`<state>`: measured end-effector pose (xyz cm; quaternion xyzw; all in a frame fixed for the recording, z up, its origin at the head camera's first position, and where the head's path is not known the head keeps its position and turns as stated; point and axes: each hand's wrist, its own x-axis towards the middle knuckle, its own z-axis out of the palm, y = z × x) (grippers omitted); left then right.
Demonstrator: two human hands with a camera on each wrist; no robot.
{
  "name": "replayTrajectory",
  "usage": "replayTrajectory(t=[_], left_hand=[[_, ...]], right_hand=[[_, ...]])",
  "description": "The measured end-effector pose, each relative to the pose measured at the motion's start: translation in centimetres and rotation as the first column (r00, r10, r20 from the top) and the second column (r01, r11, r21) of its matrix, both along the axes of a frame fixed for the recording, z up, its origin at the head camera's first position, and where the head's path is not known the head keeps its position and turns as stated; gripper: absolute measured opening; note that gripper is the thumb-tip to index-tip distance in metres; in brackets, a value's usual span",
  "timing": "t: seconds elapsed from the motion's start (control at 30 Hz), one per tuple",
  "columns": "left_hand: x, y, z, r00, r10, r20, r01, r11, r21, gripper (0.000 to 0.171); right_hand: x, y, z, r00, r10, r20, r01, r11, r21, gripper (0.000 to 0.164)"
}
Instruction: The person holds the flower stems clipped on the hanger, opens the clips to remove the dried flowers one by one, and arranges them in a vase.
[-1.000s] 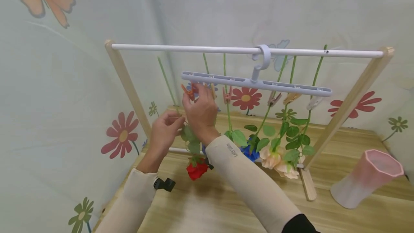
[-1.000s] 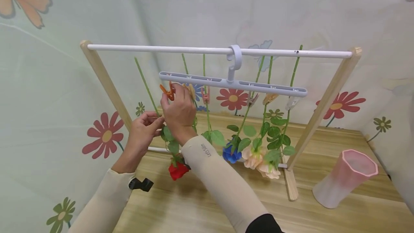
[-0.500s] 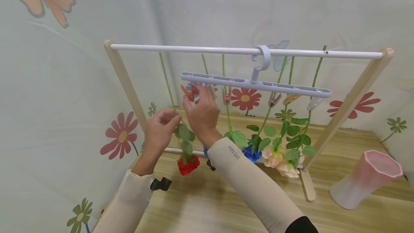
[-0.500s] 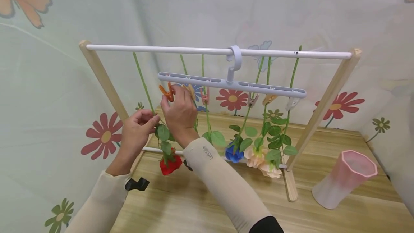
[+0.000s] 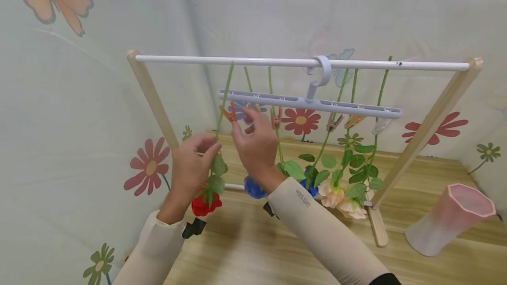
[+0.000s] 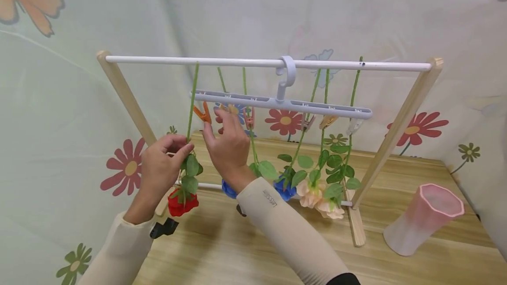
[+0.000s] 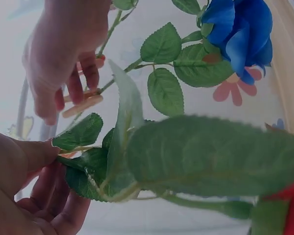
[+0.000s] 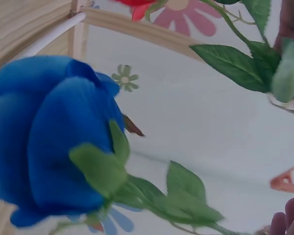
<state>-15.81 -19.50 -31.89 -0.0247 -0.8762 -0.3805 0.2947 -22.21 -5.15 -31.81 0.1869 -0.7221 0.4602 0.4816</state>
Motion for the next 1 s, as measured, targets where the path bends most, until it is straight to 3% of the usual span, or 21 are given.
replayTrajectory(t=[0.1,0.2,0.33,0.43,0.53,0.67,1.0], left_hand=[[0.2,0.3,0.2,0.998,-0.021,-0.062,0.016,0.996,-0.088,0.015],[0.6,0.7,0.5,0.995,-0.047,-0.090,0.029,0.982,-0.188,0.014],[1.2,1.7,1.3,0.996,-0.063,-0.067,0.038,0.946,-0.322,0.014],[1.6,2.5,1.5,0.996,-0.068,-0.063,0.037,0.916,-0.400,0.016],[1.8,3.1,1.6,0.993,-0.082,-0.089,0.033,0.888,-0.458,0.019],[2.0,3.8,1.7,0.990,-0.084,-0.113,0.014,0.859,-0.513,0.024],[2.0,5.1,1.7,0.983,-0.130,-0.127,0.038,0.830,-0.556,0.016]], right_hand=[[1.3,1.3,0.5,0.996,0.052,-0.069,-0.051,0.998,0.026,0.027],[2.5,2.7,1.3,0.982,0.061,-0.178,-0.044,0.994,0.098,0.022],[3.7,4.4,2.0,0.936,0.014,-0.351,0.075,0.969,0.237,0.017],[4.2,5.4,1.9,0.908,-0.024,-0.418,0.186,0.917,0.353,0.012],[4.5,6.2,1.3,0.900,-0.046,-0.434,0.266,0.847,0.461,0.007],[4.8,6.8,0.7,0.891,-0.059,-0.450,0.322,0.781,0.535,0.003],[4.8,7.8,0.1,0.915,-0.051,-0.400,0.310,0.722,0.618,0.009]])
